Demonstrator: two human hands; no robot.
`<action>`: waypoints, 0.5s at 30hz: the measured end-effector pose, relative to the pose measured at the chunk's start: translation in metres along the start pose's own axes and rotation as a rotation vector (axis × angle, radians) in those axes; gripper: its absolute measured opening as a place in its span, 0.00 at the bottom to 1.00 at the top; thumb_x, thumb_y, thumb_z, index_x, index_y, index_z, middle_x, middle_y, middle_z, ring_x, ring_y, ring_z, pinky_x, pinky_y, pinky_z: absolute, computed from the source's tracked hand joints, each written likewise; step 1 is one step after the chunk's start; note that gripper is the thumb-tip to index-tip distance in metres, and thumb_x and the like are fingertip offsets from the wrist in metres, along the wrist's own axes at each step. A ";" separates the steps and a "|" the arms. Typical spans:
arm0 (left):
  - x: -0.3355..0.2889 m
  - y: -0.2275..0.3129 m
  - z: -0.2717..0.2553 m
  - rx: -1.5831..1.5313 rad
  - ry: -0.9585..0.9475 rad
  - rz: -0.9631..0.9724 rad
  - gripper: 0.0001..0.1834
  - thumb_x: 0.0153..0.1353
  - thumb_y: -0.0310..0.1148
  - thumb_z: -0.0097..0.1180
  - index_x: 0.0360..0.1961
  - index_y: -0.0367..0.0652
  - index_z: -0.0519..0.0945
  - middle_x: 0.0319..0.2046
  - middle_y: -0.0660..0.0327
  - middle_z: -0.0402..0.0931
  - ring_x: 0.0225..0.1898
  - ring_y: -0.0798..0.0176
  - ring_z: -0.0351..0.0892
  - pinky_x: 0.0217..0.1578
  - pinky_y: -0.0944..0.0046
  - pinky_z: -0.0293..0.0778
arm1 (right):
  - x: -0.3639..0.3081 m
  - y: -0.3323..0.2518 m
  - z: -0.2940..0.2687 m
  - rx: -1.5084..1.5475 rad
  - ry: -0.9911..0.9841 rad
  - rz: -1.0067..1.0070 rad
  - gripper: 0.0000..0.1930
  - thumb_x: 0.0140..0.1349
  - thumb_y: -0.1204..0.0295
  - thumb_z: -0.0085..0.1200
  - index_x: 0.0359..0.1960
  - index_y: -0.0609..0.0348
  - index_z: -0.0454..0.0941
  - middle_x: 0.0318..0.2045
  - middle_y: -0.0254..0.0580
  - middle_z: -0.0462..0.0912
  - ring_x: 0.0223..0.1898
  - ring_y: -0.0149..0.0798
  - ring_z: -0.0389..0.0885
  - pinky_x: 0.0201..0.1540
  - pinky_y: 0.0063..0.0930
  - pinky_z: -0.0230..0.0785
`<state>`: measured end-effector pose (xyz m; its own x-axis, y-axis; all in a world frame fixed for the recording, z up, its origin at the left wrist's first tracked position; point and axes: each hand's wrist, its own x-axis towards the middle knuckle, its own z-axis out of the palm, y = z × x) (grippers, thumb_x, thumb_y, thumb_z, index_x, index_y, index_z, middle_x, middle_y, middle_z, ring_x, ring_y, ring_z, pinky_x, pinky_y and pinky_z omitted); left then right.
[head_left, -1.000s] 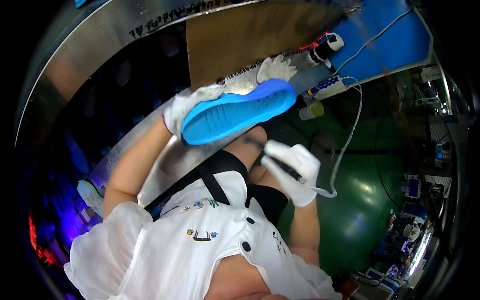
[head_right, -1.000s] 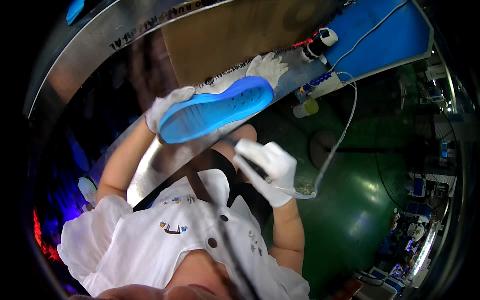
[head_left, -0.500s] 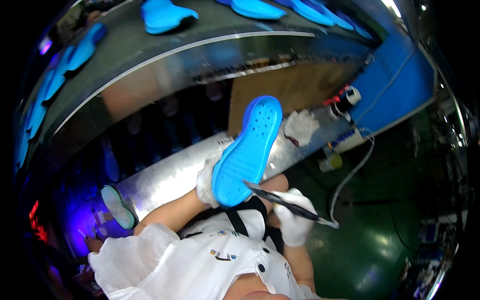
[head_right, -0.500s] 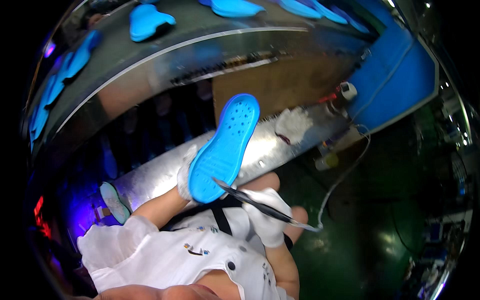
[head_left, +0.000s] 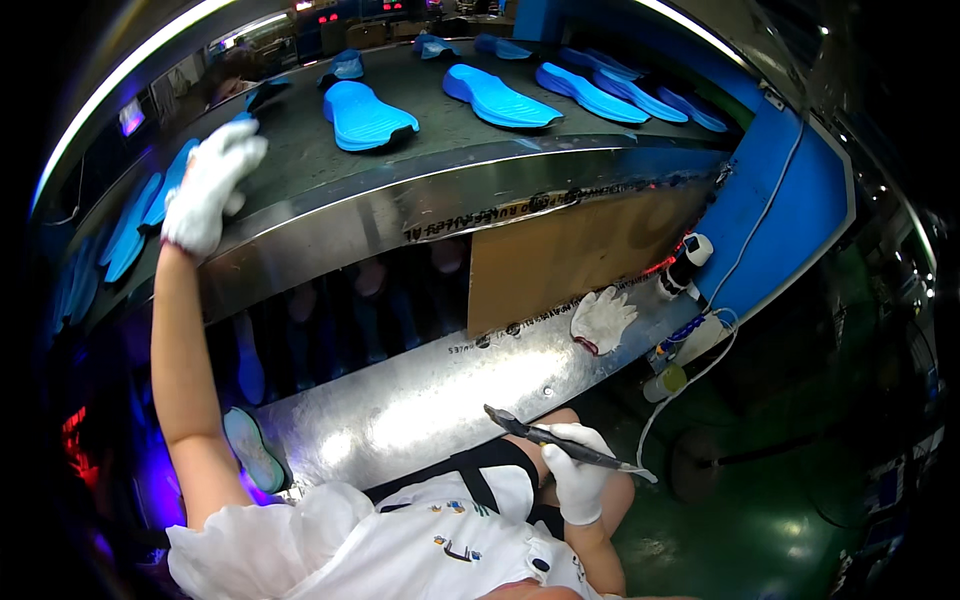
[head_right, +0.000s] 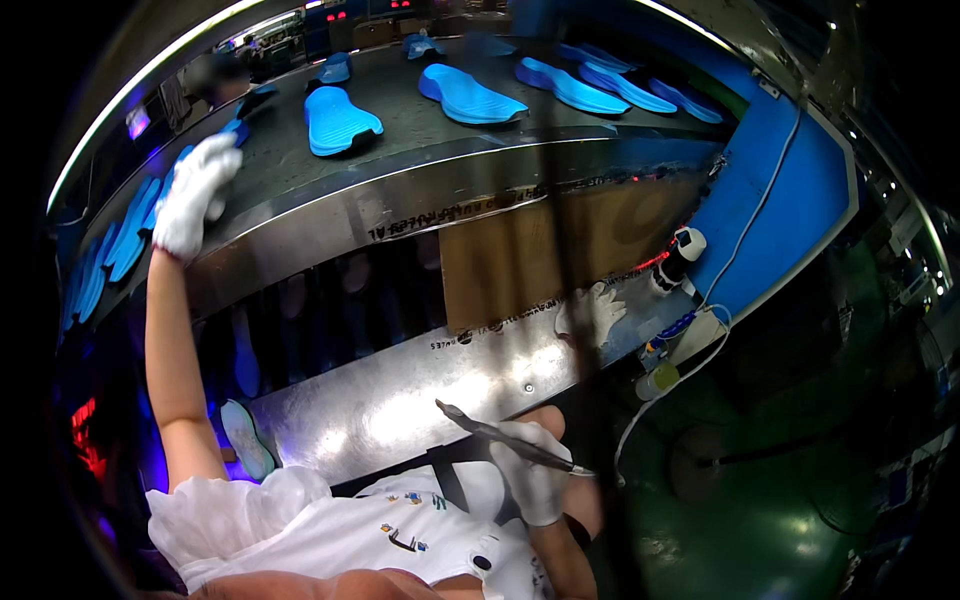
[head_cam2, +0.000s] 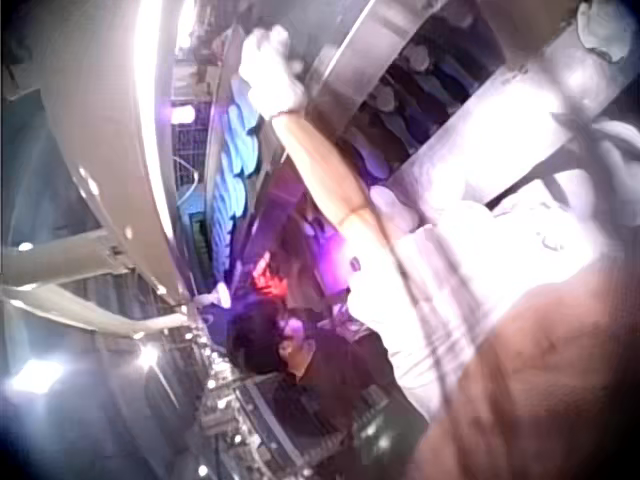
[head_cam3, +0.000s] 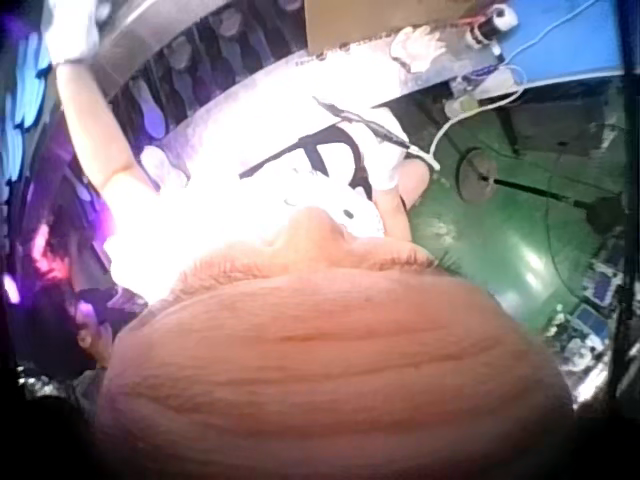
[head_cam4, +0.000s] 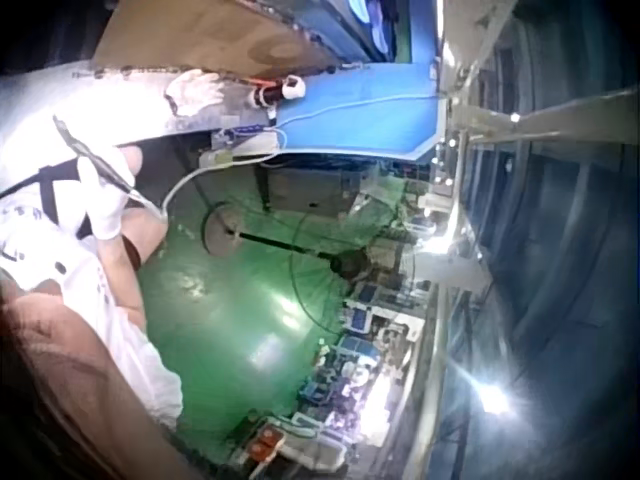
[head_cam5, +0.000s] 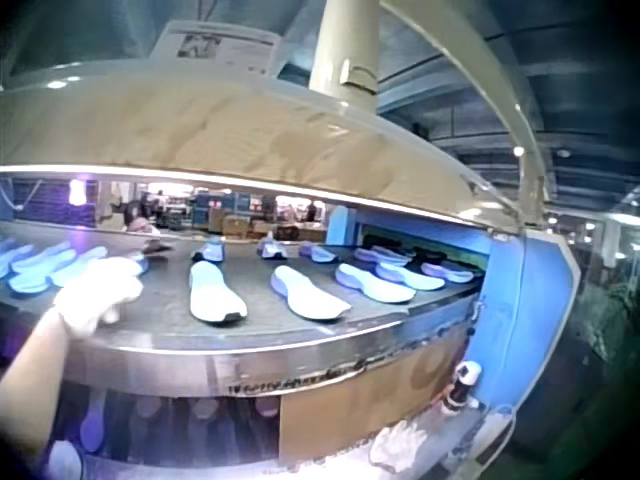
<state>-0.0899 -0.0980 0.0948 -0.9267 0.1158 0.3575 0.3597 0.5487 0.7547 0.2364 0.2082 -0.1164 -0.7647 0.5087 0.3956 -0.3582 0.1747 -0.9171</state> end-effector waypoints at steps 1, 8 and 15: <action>0.004 -0.030 -0.015 0.592 0.182 0.211 0.27 0.60 0.45 0.59 0.56 0.40 0.77 0.56 0.48 0.77 0.61 0.49 0.74 0.50 0.52 0.75 | -0.003 0.000 -0.001 -0.012 0.017 0.052 0.12 0.54 0.83 0.64 0.42 0.67 0.81 0.33 0.39 0.84 0.33 0.28 0.82 0.37 0.21 0.73; -0.001 -0.028 -0.024 1.119 0.211 -0.020 0.21 0.65 0.36 0.54 0.57 0.41 0.76 0.58 0.45 0.72 0.56 0.42 0.75 0.55 0.47 0.73 | -0.001 0.002 0.000 0.073 -0.037 0.103 0.12 0.57 0.85 0.62 0.43 0.70 0.80 0.36 0.43 0.84 0.36 0.29 0.82 0.40 0.18 0.73; 0.034 -0.074 -0.060 1.249 0.156 -0.010 0.12 0.67 0.32 0.50 0.46 0.36 0.77 0.45 0.39 0.79 0.52 0.36 0.77 0.50 0.45 0.75 | -0.006 0.002 -0.002 0.078 -0.009 0.214 0.12 0.58 0.84 0.63 0.44 0.70 0.80 0.38 0.42 0.85 0.38 0.28 0.83 0.44 0.20 0.76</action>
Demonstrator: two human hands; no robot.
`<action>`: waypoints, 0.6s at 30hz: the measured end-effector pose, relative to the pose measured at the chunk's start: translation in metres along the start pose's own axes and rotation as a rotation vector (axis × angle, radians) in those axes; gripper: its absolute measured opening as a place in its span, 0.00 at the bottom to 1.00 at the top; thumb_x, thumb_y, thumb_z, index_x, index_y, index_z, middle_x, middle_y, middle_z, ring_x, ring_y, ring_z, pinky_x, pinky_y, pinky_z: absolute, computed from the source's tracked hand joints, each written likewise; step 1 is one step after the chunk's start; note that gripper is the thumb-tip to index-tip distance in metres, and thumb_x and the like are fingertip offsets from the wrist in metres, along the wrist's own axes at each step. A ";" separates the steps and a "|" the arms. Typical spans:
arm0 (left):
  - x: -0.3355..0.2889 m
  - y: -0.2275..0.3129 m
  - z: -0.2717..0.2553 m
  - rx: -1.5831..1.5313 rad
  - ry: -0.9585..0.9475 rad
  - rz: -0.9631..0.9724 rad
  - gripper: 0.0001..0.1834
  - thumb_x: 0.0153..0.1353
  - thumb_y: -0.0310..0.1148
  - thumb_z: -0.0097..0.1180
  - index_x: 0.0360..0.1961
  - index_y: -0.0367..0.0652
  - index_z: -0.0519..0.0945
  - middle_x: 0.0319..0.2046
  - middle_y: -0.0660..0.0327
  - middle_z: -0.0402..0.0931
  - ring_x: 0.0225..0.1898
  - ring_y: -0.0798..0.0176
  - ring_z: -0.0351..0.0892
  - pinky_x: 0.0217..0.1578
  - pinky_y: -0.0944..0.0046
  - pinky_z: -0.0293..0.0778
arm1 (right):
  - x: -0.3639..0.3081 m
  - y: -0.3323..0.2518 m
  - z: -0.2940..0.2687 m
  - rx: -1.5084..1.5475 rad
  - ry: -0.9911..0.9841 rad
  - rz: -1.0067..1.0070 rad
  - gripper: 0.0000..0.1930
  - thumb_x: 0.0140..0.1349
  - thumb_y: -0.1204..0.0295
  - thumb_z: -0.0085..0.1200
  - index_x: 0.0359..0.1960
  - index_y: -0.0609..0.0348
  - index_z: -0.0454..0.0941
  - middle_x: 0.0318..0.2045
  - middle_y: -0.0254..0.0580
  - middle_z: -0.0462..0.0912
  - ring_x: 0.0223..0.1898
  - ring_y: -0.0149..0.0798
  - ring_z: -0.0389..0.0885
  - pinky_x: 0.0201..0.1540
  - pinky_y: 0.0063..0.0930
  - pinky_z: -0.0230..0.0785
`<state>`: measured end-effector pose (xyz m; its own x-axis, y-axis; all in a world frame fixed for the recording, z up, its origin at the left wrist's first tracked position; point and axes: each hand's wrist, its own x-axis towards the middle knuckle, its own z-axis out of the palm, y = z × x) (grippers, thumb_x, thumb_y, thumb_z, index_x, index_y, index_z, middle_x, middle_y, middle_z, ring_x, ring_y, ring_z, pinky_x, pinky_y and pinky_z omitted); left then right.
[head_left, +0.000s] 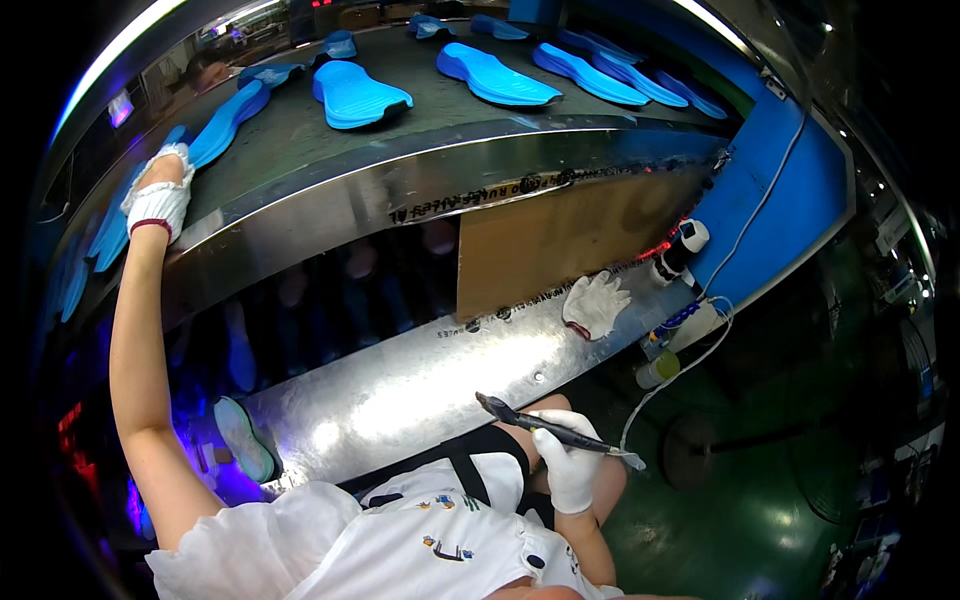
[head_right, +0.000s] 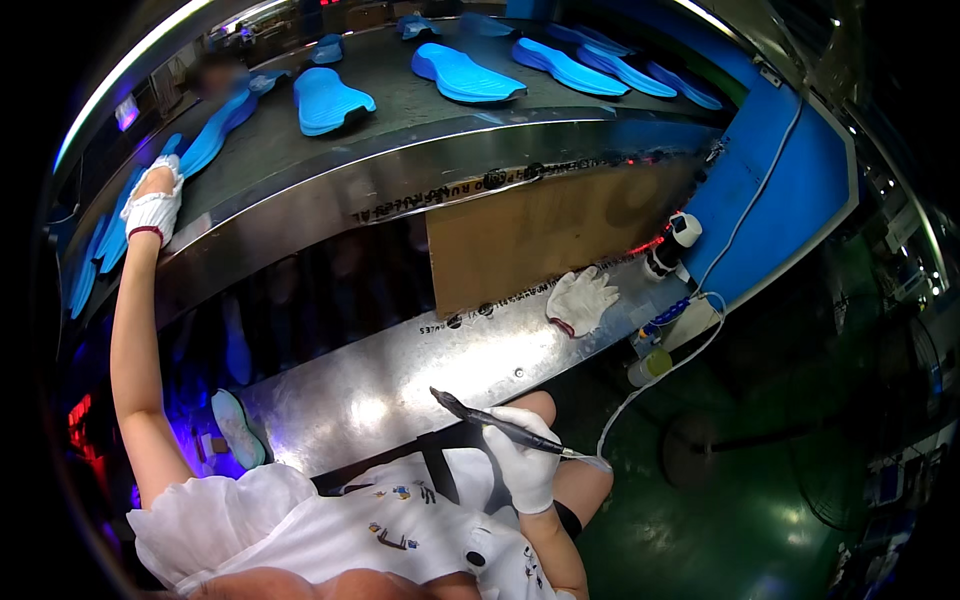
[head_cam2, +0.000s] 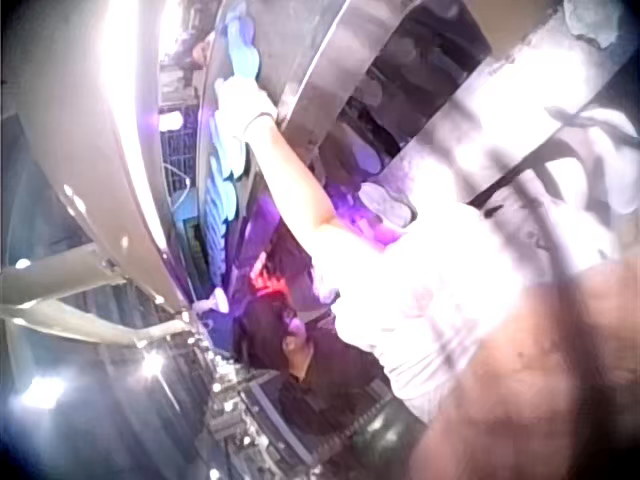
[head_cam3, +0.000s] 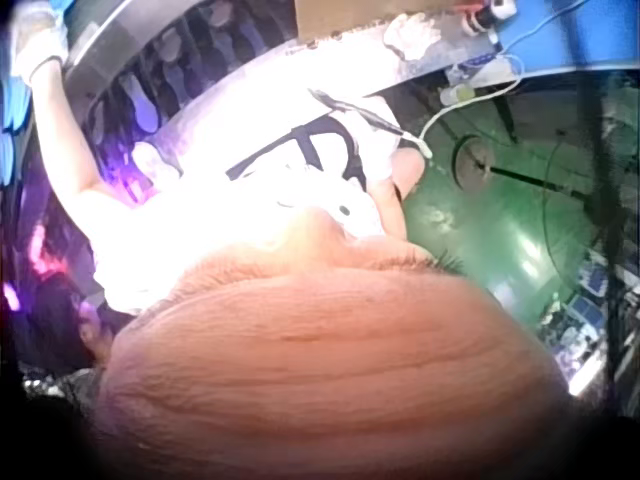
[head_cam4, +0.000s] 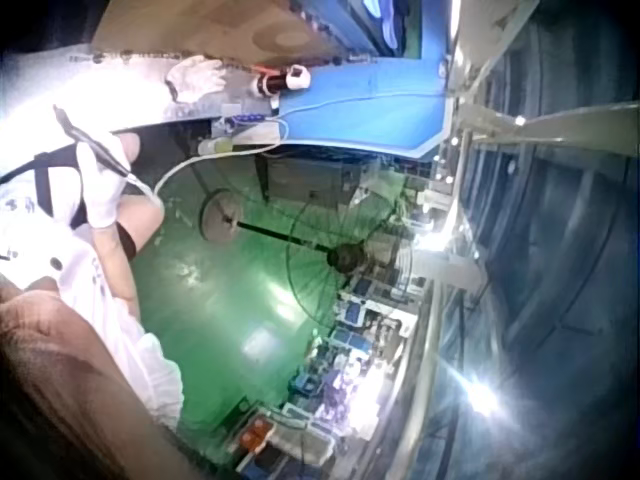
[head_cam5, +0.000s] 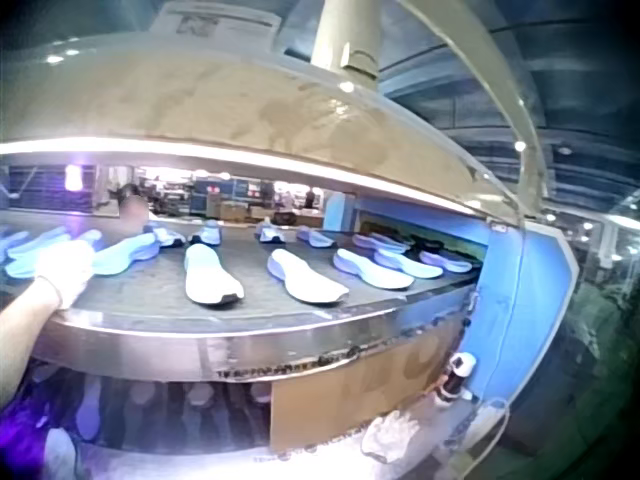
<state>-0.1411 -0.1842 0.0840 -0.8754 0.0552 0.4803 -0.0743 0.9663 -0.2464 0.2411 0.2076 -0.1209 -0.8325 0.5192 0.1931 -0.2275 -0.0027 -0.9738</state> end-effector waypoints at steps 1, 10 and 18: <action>0.000 0.006 -0.003 -0.036 0.060 0.036 0.11 0.66 0.32 0.52 0.44 0.36 0.77 0.46 0.40 0.79 0.51 0.37 0.79 0.48 0.47 0.76 | 0.001 0.002 -0.001 -0.009 -0.006 -0.001 0.12 0.58 0.84 0.63 0.44 0.70 0.80 0.38 0.42 0.85 0.38 0.28 0.83 0.44 0.19 0.76; 0.053 -0.007 0.007 -1.711 0.325 -0.111 0.16 0.67 0.31 0.57 0.48 0.29 0.75 0.52 0.50 0.76 0.50 0.54 0.82 0.51 0.63 0.79 | -0.001 0.011 -0.001 -0.050 0.019 -0.022 0.13 0.57 0.82 0.65 0.44 0.70 0.80 0.37 0.41 0.86 0.38 0.27 0.83 0.43 0.19 0.76; 0.080 0.071 -0.016 -1.899 0.284 -0.167 0.23 0.68 0.34 0.54 0.56 0.25 0.75 0.59 0.48 0.73 0.51 0.53 0.84 0.29 0.70 0.73 | -0.004 0.013 0.003 -0.008 0.043 0.050 0.12 0.57 0.81 0.65 0.43 0.68 0.81 0.35 0.40 0.86 0.35 0.26 0.83 0.40 0.19 0.76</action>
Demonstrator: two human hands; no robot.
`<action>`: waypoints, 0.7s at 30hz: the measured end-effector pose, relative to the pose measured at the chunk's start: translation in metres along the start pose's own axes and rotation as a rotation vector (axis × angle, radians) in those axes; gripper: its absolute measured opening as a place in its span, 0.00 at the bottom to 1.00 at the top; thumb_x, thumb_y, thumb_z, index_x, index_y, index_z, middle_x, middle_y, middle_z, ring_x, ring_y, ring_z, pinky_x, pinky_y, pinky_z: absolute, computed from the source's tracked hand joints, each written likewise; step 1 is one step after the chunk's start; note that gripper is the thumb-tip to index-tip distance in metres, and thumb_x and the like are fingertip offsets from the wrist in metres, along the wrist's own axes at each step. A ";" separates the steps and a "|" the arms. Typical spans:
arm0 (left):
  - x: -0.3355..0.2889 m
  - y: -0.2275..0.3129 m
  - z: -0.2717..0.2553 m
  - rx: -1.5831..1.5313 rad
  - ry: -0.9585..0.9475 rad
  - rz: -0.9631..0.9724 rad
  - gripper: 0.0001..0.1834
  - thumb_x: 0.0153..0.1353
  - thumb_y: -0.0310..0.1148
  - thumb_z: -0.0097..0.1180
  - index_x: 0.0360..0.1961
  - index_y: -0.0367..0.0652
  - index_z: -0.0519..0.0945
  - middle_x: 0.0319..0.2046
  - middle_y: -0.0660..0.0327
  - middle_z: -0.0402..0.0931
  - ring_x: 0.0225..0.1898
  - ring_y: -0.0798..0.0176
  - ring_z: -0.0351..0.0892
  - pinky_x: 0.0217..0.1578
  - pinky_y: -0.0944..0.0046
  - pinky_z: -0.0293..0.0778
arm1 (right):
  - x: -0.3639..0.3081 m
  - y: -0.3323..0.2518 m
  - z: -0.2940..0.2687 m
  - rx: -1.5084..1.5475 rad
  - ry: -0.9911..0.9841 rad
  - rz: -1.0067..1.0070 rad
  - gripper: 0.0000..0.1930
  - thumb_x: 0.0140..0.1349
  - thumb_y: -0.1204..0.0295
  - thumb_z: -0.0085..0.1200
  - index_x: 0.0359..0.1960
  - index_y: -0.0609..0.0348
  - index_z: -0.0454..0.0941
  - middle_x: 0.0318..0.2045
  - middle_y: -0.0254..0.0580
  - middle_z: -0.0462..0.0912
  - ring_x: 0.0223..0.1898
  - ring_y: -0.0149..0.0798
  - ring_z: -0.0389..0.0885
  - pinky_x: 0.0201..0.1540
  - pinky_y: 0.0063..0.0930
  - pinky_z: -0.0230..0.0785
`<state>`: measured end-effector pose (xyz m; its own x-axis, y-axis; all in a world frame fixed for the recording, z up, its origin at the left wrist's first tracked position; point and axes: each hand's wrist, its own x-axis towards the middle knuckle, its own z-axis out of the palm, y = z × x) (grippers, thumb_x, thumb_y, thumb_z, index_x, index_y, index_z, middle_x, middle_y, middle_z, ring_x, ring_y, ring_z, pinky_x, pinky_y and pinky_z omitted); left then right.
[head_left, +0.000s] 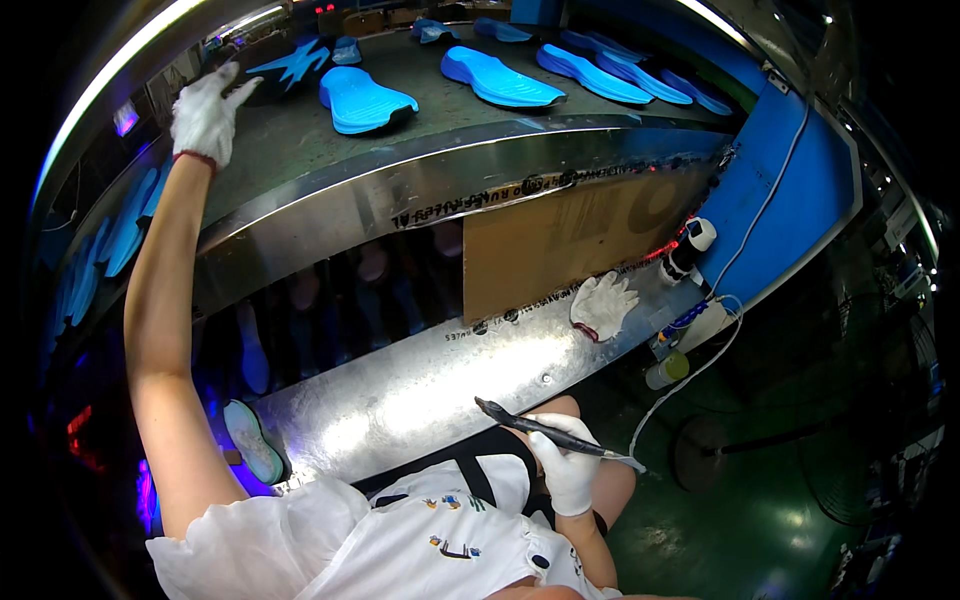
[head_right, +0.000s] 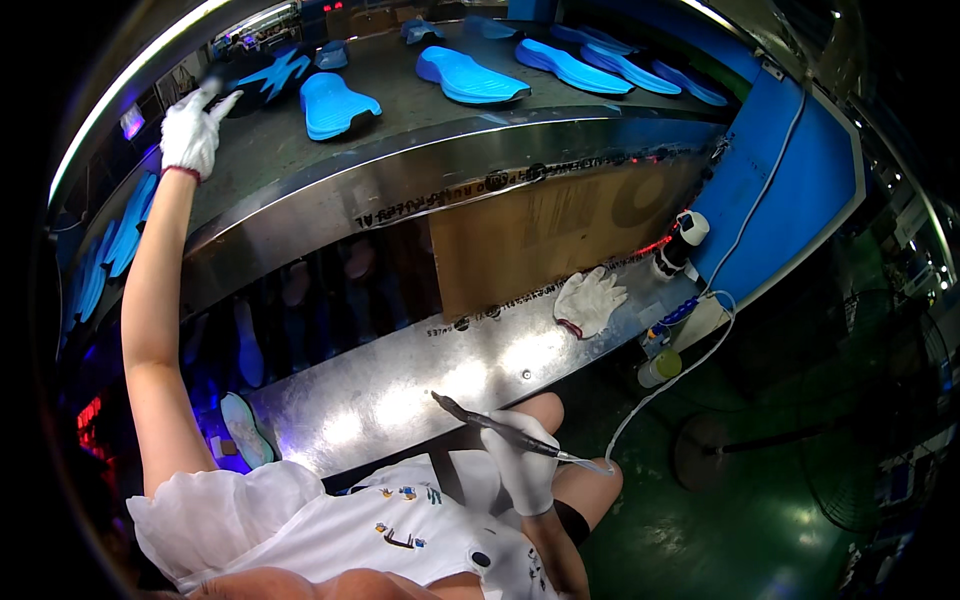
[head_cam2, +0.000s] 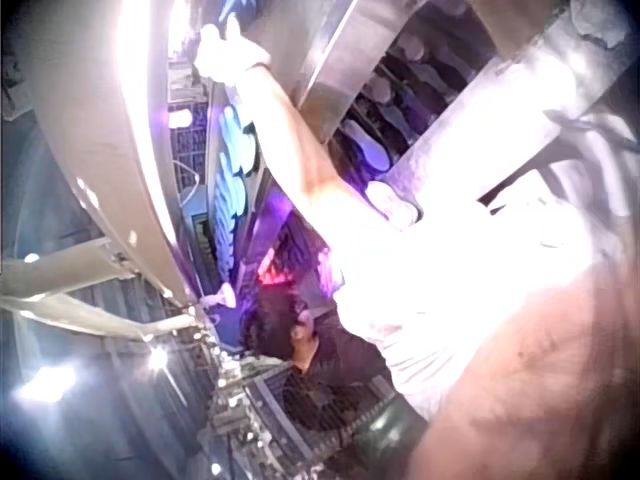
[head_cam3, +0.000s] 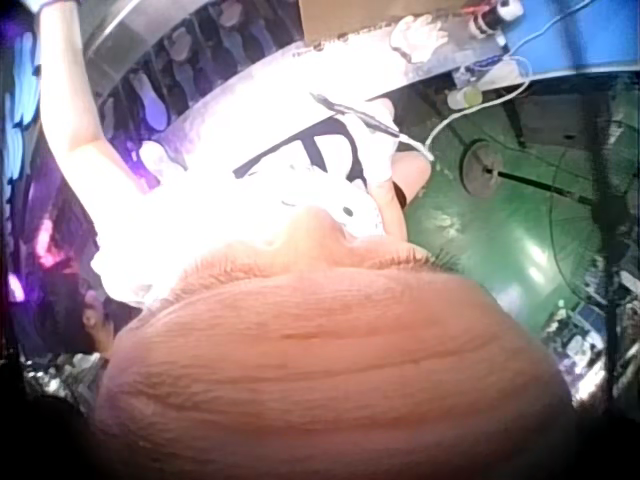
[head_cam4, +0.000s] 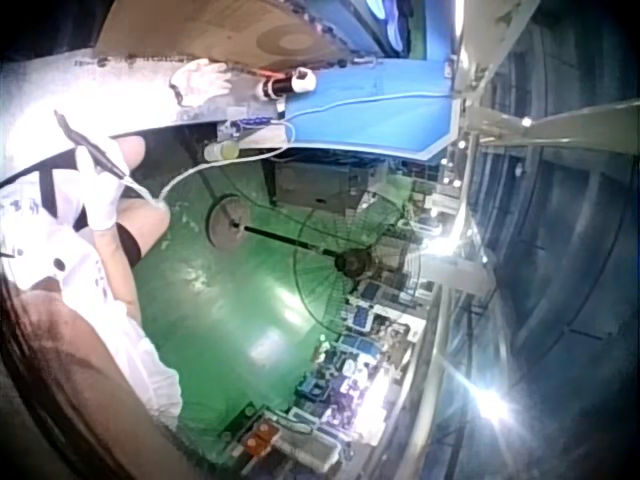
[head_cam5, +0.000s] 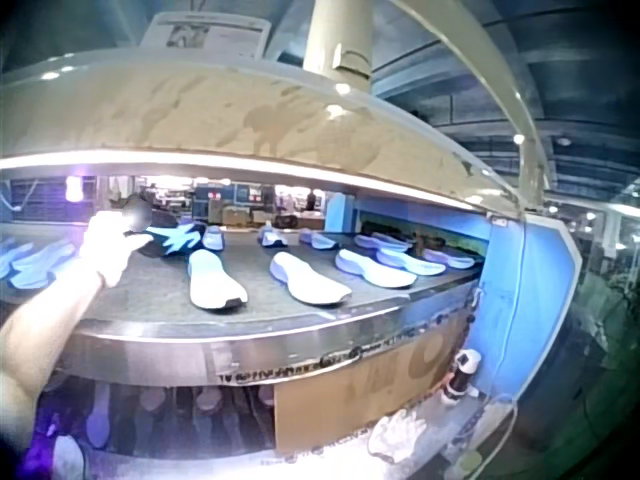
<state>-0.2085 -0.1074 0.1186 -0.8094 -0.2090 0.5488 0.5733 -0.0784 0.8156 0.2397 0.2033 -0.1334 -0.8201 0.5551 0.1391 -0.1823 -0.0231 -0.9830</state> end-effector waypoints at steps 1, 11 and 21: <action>0.004 -0.010 0.006 0.041 0.005 0.033 0.22 0.68 0.35 0.54 0.55 0.26 0.77 0.56 0.49 0.76 0.50 0.54 0.85 0.38 0.68 0.78 | 0.001 0.001 -0.001 -0.047 -0.015 -0.035 0.12 0.58 0.81 0.65 0.43 0.68 0.81 0.35 0.39 0.86 0.35 0.26 0.83 0.40 0.19 0.76; -0.045 0.011 -0.030 0.045 0.057 0.219 0.15 0.65 0.27 0.59 0.48 0.26 0.76 0.46 0.48 0.80 0.45 0.54 0.85 0.49 0.57 0.82 | -0.004 -0.002 0.000 -0.040 -0.006 -0.049 0.12 0.59 0.82 0.63 0.45 0.69 0.80 0.37 0.40 0.86 0.38 0.27 0.83 0.42 0.20 0.76; -0.353 -0.021 0.027 0.130 -0.619 0.747 0.13 0.34 0.16 0.59 0.24 0.38 0.73 0.36 0.48 0.77 0.32 0.46 0.77 0.31 0.51 0.74 | 0.007 0.025 -0.028 0.202 0.427 0.010 0.12 0.67 0.77 0.56 0.50 0.67 0.76 0.36 0.44 0.84 0.22 0.24 0.77 0.25 0.14 0.71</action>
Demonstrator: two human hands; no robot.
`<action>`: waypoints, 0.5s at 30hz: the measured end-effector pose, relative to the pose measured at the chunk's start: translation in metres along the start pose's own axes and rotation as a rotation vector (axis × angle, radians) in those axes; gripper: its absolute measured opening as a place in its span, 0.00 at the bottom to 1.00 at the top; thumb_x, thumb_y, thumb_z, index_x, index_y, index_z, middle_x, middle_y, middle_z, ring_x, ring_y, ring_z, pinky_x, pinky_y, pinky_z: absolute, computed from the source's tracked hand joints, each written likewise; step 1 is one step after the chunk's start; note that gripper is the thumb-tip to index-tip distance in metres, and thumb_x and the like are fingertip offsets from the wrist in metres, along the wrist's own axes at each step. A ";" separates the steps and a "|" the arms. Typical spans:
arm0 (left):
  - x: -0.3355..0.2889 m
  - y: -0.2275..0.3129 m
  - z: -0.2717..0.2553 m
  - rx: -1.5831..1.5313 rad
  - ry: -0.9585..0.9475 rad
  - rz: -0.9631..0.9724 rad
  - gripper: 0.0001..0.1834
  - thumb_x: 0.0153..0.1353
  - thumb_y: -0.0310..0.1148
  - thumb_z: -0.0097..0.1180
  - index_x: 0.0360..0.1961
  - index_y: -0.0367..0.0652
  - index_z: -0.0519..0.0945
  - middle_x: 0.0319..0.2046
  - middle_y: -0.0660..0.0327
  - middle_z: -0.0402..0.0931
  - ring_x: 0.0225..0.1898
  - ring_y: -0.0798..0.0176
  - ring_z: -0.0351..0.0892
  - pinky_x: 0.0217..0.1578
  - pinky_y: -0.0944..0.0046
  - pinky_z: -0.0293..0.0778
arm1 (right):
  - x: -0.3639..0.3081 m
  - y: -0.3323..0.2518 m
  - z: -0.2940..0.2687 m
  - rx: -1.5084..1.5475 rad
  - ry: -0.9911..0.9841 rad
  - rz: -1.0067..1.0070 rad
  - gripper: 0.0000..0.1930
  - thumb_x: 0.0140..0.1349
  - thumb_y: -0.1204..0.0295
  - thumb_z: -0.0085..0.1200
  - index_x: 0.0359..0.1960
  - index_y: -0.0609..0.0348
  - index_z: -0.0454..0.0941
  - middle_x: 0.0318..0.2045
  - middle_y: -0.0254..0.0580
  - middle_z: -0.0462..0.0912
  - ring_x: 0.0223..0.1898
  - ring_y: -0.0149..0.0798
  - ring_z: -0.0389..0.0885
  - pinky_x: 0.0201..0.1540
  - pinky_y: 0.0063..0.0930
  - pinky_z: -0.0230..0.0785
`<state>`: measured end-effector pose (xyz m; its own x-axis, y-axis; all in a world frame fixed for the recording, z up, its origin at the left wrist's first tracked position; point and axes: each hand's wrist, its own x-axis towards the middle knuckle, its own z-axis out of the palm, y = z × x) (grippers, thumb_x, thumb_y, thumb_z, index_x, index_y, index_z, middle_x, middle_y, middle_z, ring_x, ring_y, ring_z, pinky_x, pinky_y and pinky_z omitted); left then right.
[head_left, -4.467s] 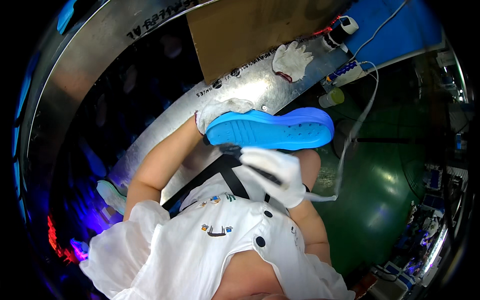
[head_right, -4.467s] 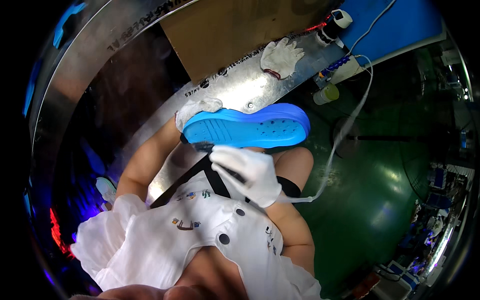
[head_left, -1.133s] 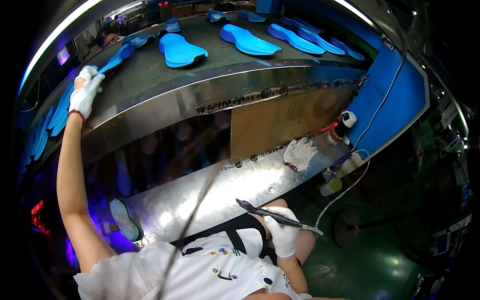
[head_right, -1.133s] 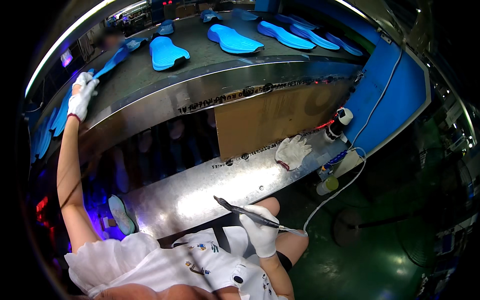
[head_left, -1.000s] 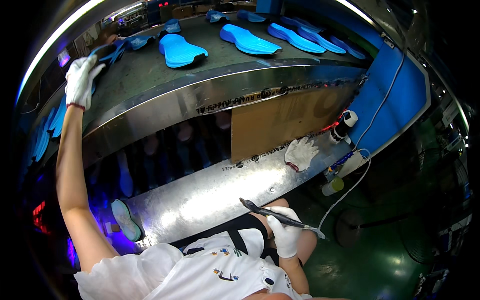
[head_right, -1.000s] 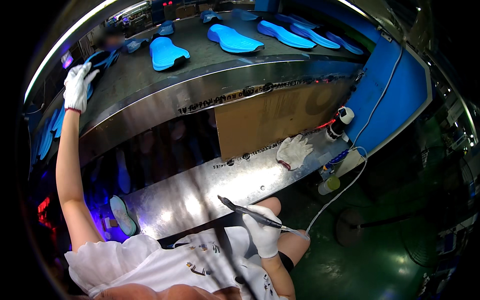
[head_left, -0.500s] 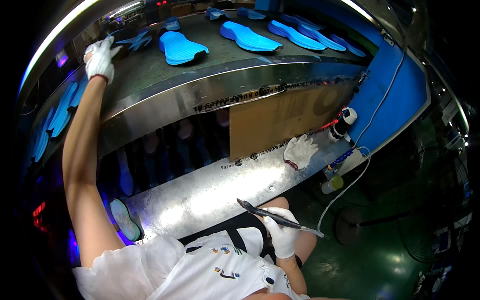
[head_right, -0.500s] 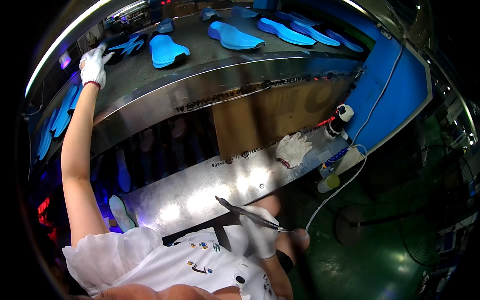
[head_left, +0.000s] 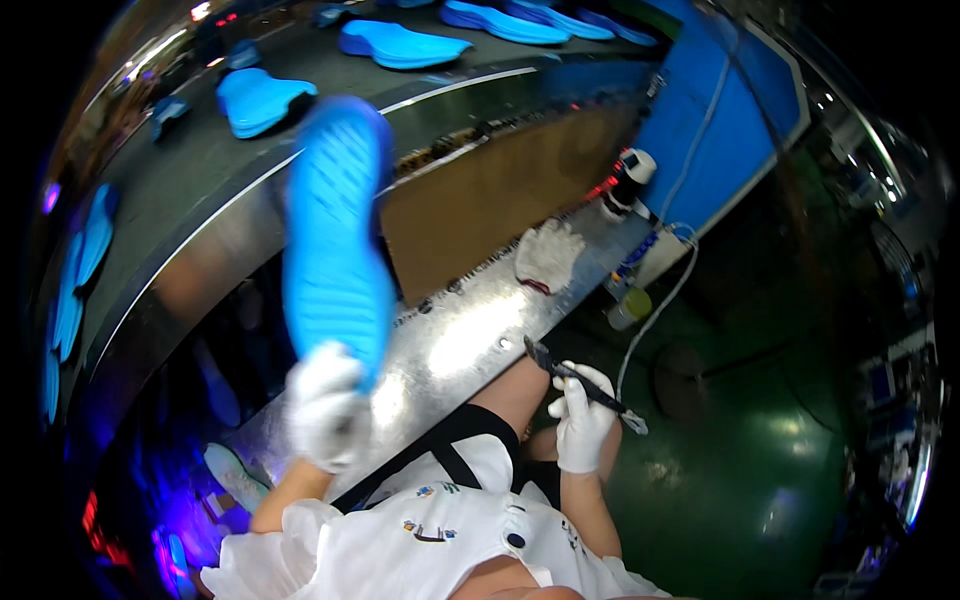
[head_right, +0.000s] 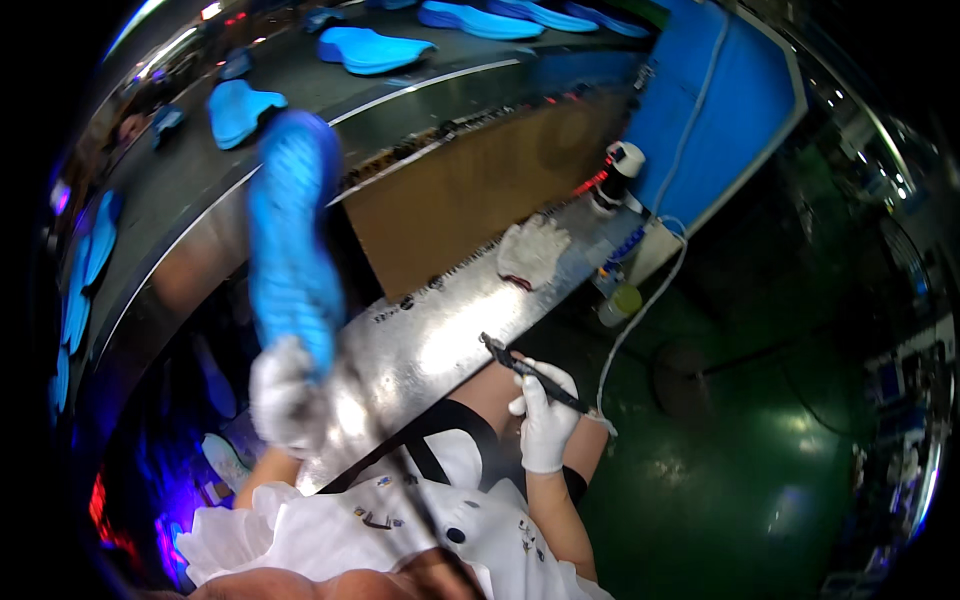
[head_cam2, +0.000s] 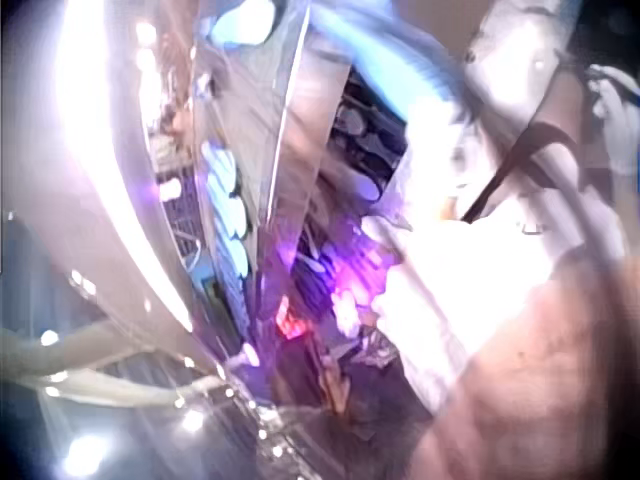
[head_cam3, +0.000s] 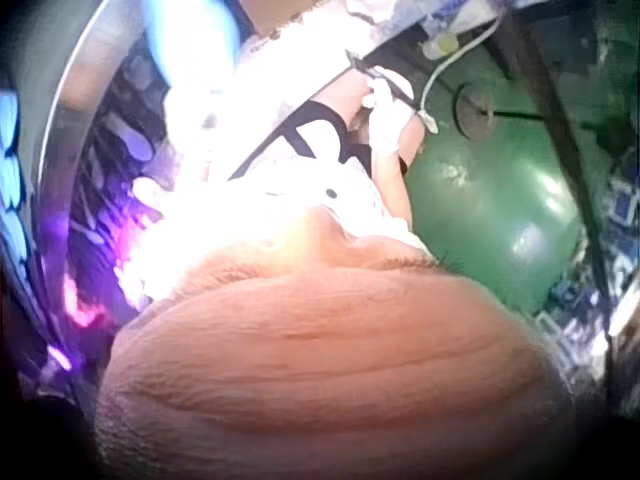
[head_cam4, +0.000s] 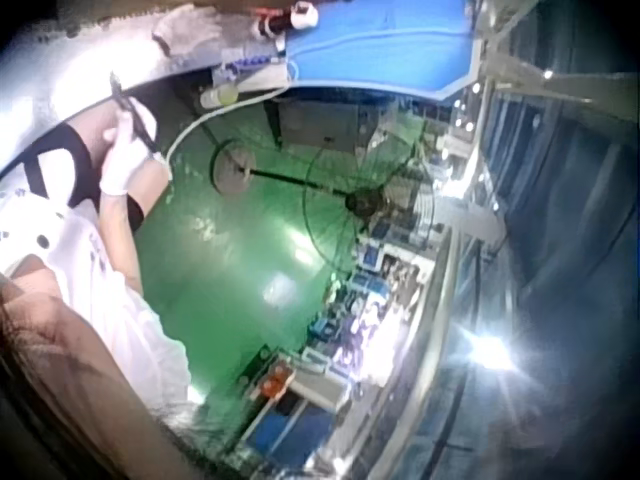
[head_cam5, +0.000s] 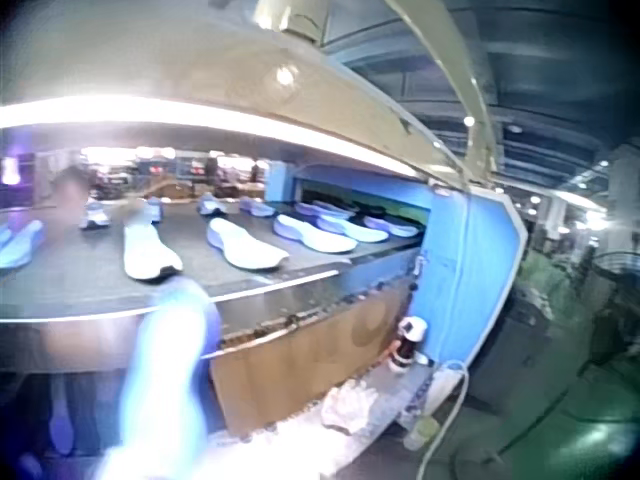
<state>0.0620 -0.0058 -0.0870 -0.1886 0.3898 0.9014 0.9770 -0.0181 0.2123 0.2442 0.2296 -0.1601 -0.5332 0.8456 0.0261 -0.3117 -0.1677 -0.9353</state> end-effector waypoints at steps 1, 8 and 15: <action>-0.026 0.003 0.033 -0.082 0.030 -0.007 0.15 0.36 0.14 0.60 0.28 0.38 0.74 0.36 0.49 0.77 0.33 0.44 0.77 0.32 0.50 0.74 | 0.004 0.005 -0.004 -0.031 0.029 0.025 0.12 0.66 0.77 0.56 0.50 0.67 0.76 0.37 0.44 0.83 0.24 0.25 0.78 0.24 0.14 0.71; -0.152 0.010 0.131 -0.282 -0.345 -0.712 0.14 0.44 0.20 0.70 0.25 0.41 0.74 0.56 0.45 0.72 0.58 0.45 0.73 0.56 0.52 0.71 | 0.036 0.046 -0.012 -0.244 0.036 0.121 0.12 0.63 0.73 0.62 0.45 0.65 0.79 0.27 0.34 0.81 0.22 0.23 0.76 0.22 0.16 0.69; -0.141 -0.035 0.160 -1.600 0.291 -1.773 0.35 0.62 0.57 0.49 0.58 0.37 0.69 0.58 0.44 0.72 0.58 0.45 0.73 0.59 0.46 0.70 | 0.084 0.099 0.058 -1.043 -0.167 -0.165 0.13 0.58 0.63 0.61 0.33 0.62 0.83 0.24 0.48 0.85 0.27 0.46 0.85 0.36 0.35 0.76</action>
<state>0.0704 0.0870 -0.2820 -0.5487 0.7338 -0.4005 -0.8261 -0.4025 0.3944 0.1230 0.2544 -0.2305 -0.6718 0.7246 0.1536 0.3948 0.5257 -0.7535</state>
